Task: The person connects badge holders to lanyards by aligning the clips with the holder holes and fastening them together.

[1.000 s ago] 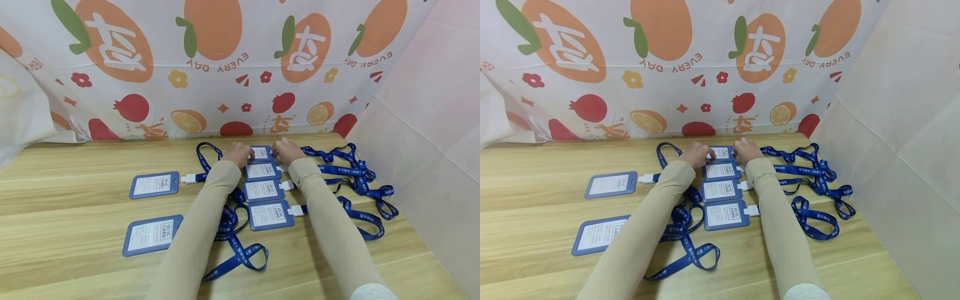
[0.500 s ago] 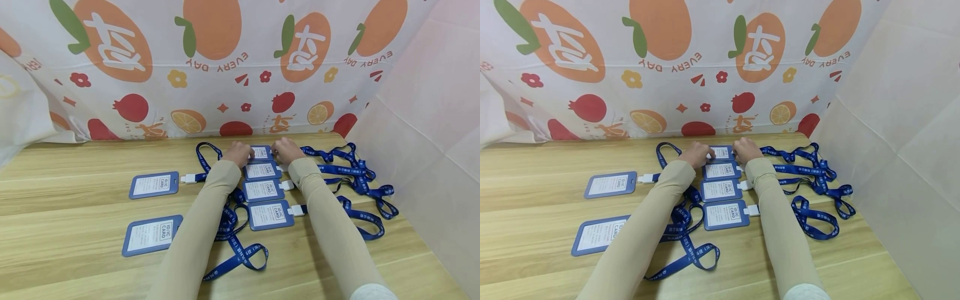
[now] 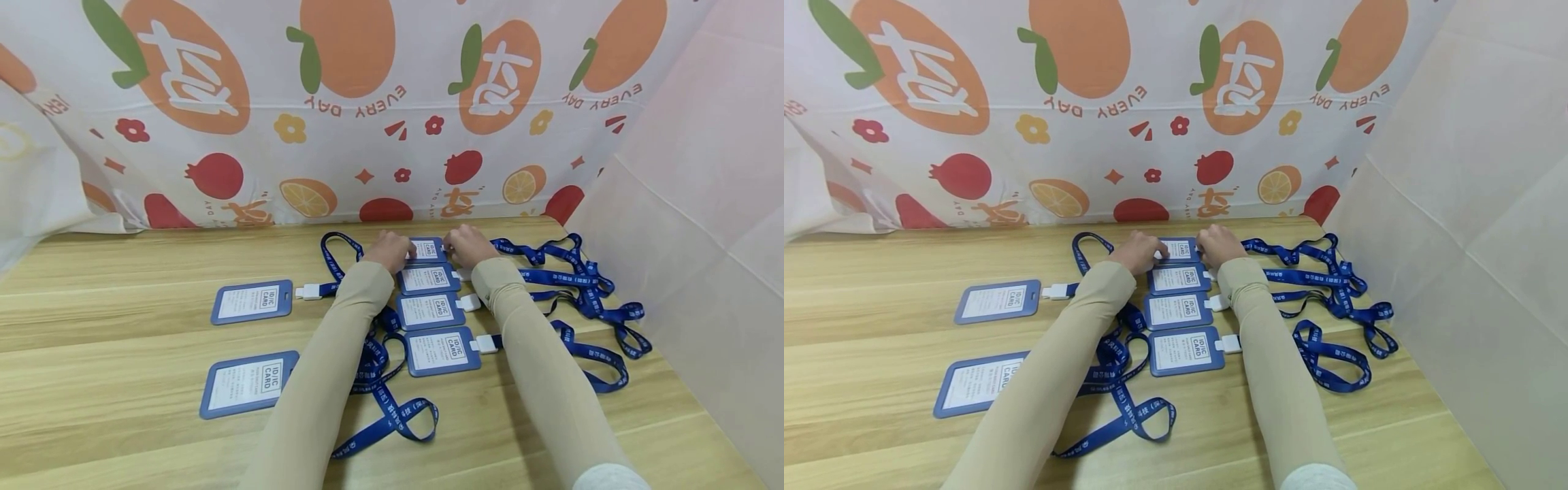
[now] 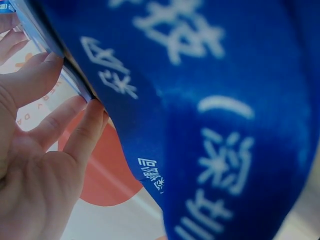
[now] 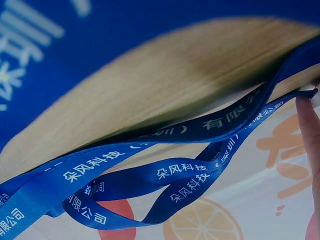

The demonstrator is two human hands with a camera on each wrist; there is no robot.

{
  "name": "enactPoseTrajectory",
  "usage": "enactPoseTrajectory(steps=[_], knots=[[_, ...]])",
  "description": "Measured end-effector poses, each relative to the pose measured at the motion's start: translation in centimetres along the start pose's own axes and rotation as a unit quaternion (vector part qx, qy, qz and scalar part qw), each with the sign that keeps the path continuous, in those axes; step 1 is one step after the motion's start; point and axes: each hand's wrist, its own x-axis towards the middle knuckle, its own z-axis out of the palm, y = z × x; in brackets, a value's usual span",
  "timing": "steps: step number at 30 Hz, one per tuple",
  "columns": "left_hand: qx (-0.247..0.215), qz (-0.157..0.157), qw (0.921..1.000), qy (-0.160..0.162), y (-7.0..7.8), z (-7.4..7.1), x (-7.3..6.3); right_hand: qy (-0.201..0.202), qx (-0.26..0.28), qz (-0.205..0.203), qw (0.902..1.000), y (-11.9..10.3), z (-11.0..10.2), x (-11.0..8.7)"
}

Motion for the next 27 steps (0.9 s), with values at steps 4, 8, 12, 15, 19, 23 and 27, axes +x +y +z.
enactPoseTrajectory(steps=[4, 8, 12, 15, 19, 23, 27], knots=[[-0.003, -0.003, 1.0000, -0.004, 0.00, -0.01, -0.01, -0.001, -0.002, 0.002, 1.0000, 0.01, 0.07, 0.02], [0.006, 0.002, 1.0000, -0.005, -0.03, 0.02, 0.08, 0.011, 0.001, -0.008, 0.9999, 0.12, 0.17, 0.00], [0.014, 0.008, 0.9999, -0.003, -0.11, 0.09, 0.25, 0.023, 0.006, -0.017, 0.9996, 0.29, 0.27, 0.04], [0.011, 0.007, 0.9999, -0.003, -0.17, 0.13, 0.34, 0.025, 0.009, -0.018, 0.9995, 0.33, 0.31, 0.06], [0.011, 0.007, 0.9999, -0.004, -0.21, 0.18, 0.39, 0.024, 0.010, -0.018, 0.9995, 0.31, 0.29, 0.02], [0.014, 0.008, 0.9999, -0.002, -0.18, 0.20, 0.32, 0.023, 0.008, -0.018, 0.9995, 0.24, 0.17, -0.05], [0.012, 0.008, 0.9999, 0.000, -0.13, 0.16, 0.17, 0.021, 0.008, -0.018, 0.9996, 0.20, 0.01, -0.11]])
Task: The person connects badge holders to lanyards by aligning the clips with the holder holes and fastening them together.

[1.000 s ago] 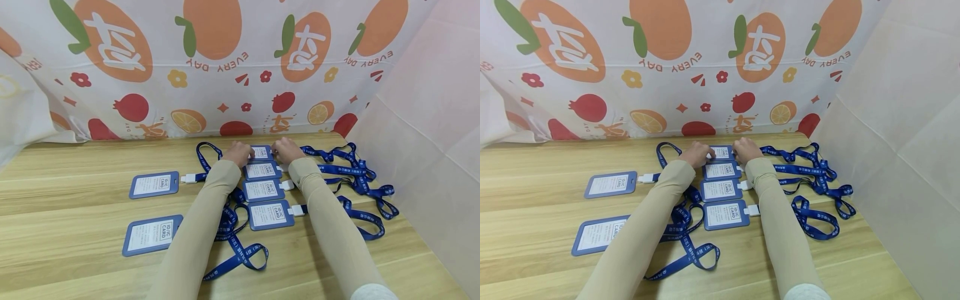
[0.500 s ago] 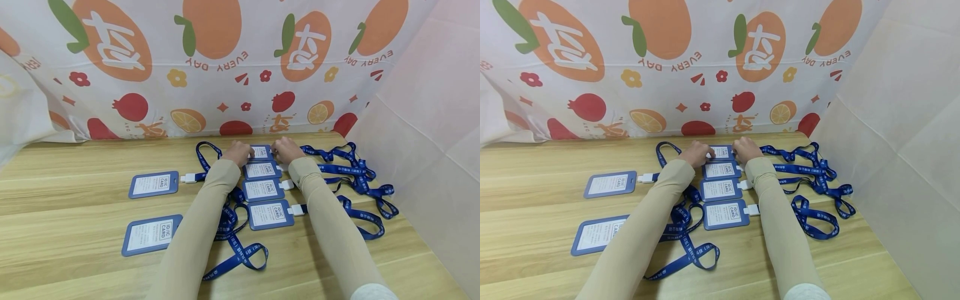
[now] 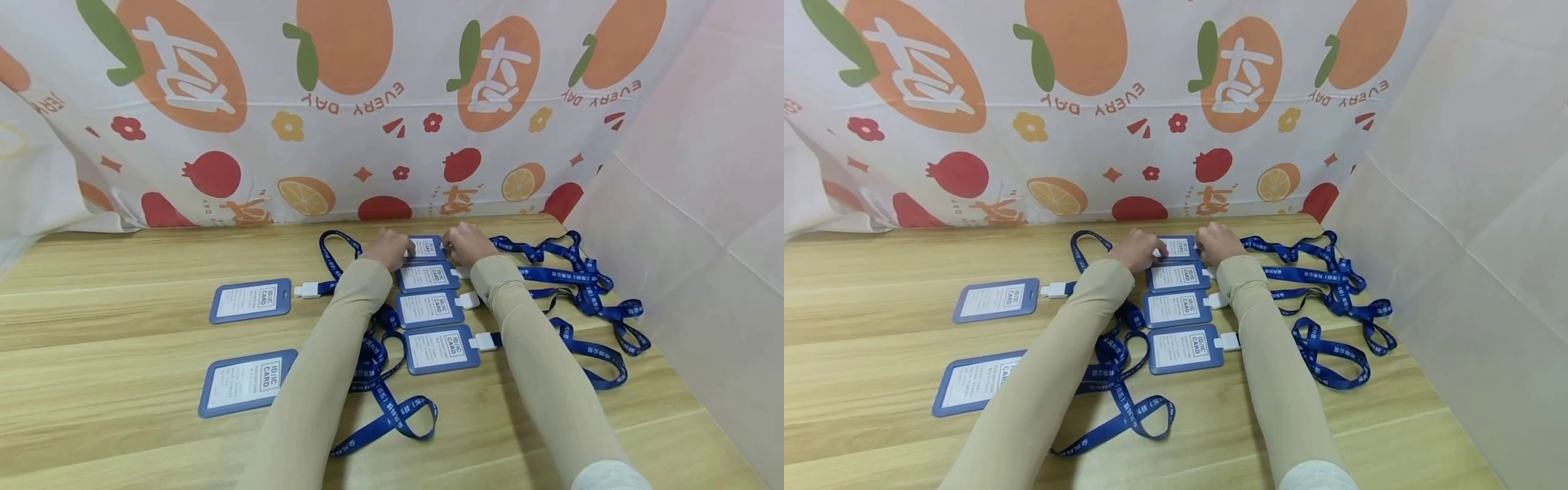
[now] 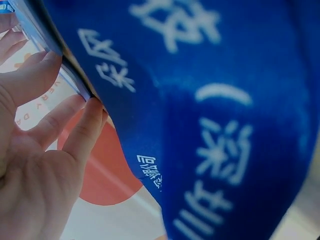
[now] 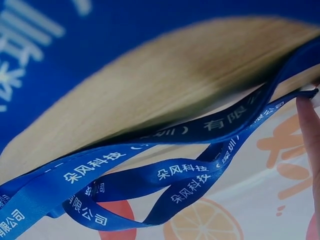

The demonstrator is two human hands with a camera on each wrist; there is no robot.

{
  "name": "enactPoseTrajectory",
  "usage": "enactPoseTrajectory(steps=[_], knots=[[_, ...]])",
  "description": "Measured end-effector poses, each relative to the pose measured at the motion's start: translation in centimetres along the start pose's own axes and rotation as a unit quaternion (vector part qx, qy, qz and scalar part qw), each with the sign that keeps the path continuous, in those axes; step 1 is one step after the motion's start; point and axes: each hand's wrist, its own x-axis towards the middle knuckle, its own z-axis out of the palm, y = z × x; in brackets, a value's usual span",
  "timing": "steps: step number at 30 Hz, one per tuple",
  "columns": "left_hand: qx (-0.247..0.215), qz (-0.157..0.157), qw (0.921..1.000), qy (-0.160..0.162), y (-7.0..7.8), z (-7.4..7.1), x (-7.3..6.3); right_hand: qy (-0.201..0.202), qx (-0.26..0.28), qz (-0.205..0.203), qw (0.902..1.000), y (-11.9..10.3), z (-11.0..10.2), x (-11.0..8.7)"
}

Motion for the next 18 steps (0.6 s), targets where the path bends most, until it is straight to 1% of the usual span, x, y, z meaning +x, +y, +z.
enactPoseTrajectory(steps=[9, 18], knots=[[0.001, 0.005, 1.0000, 0.001, -0.11, 0.03, 0.04, 0.000, -0.003, -0.004, 1.0000, -0.02, 0.12, 0.04], [0.001, -0.003, 1.0000, -0.006, -0.01, -0.03, 0.17, 0.000, -0.002, 0.005, 1.0000, -0.17, 0.01, -0.06]])
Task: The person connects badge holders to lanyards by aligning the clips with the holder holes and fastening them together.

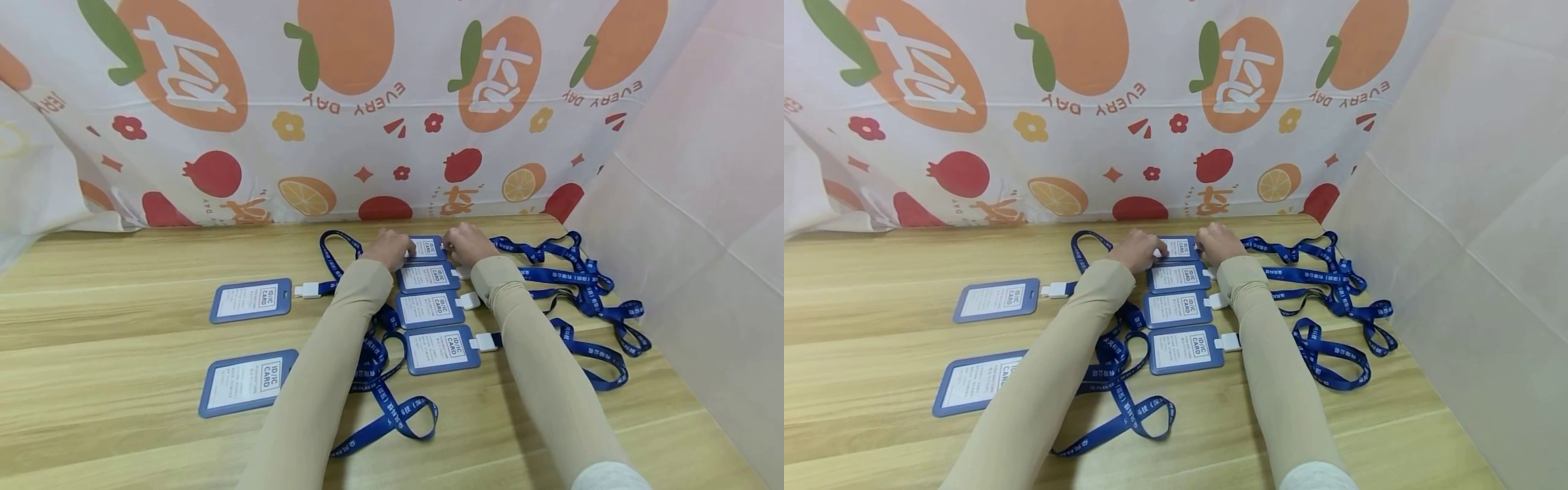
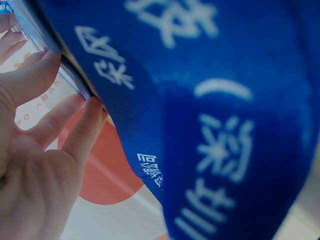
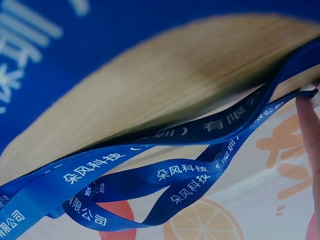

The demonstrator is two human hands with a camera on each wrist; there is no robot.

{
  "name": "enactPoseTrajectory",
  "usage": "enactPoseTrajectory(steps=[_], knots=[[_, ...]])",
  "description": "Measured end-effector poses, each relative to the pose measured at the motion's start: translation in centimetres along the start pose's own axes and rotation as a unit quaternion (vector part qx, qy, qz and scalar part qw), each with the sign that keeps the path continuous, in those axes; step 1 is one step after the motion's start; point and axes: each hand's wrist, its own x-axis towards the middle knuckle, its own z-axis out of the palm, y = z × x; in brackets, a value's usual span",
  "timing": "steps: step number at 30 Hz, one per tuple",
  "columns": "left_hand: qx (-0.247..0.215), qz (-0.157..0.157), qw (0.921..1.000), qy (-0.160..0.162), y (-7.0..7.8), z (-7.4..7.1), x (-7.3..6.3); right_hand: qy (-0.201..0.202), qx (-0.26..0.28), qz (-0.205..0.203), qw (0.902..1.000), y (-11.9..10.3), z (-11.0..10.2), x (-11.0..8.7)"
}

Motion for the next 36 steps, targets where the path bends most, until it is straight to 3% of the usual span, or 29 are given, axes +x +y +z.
enactPoseTrajectory(steps=[36], knots=[[0.000, -0.004, 1.0000, -0.002, 0.25, -0.14, -0.31, -0.003, -0.013, 0.000, 0.9999, -0.06, 0.26, 0.17]])
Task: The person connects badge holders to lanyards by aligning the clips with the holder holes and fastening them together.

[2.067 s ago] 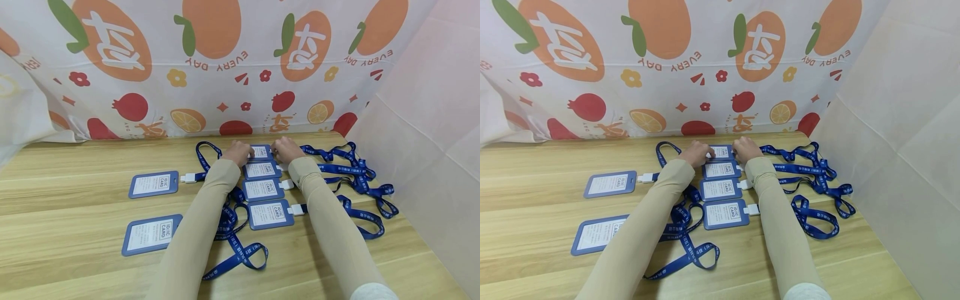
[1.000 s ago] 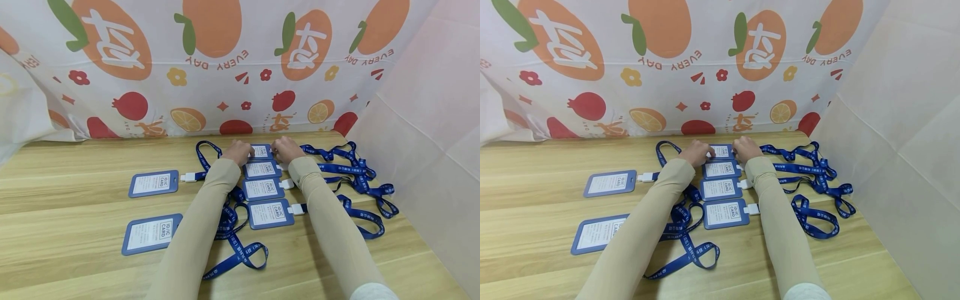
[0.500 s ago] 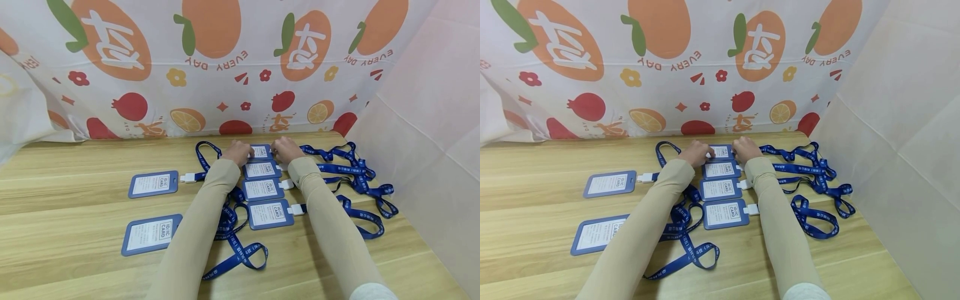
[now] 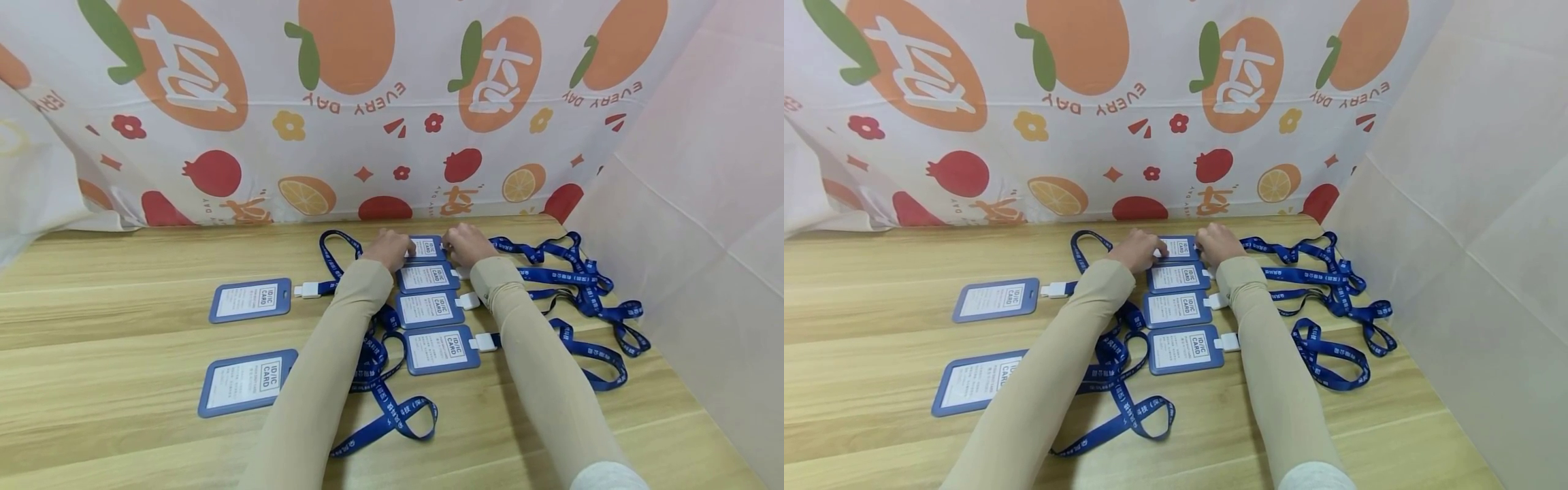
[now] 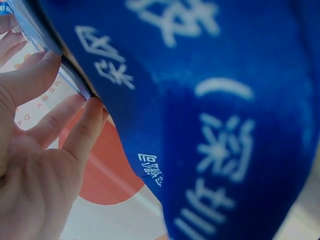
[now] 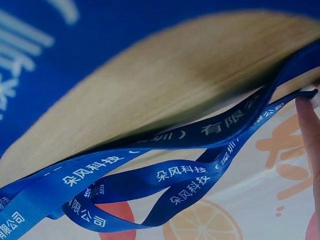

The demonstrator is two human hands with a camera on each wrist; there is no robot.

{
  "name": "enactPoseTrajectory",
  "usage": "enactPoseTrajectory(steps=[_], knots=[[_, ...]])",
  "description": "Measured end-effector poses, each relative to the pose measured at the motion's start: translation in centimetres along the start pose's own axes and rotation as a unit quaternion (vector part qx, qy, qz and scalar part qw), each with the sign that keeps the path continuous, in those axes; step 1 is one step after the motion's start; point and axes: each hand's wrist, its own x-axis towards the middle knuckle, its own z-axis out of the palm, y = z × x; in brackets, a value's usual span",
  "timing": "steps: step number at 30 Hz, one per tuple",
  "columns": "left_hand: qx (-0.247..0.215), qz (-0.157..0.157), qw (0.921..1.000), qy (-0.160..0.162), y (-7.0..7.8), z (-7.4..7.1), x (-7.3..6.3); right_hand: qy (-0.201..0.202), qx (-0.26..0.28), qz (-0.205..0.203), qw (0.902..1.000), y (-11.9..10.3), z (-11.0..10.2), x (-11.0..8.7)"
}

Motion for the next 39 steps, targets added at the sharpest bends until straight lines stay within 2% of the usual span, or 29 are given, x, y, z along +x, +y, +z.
enactPoseTrajectory(steps=[6, 14, 22, 39], knots=[[0.003, 0.001, 1.0000, -0.004, -0.01, -0.02, 0.07, -0.004, -0.002, 0.004, 1.0000, -0.08, -0.01, 0.04], [0.016, 0.018, 0.9996, 0.013, -0.02, -0.15, 0.09, 0.003, 0.003, -0.005, 1.0000, -0.11, -0.25, -0.01], [0.020, 0.020, 0.9996, 0.009, -0.06, 0.02, 0.13, -0.003, 0.001, -0.003, 1.0000, -0.24, -0.18, -0.06], [0.015, 0.009, 0.9998, 0.005, 0.24, 0.02, 0.03, -0.006, -0.001, 0.005, 1.0000, -0.36, -0.18, 0.13]])
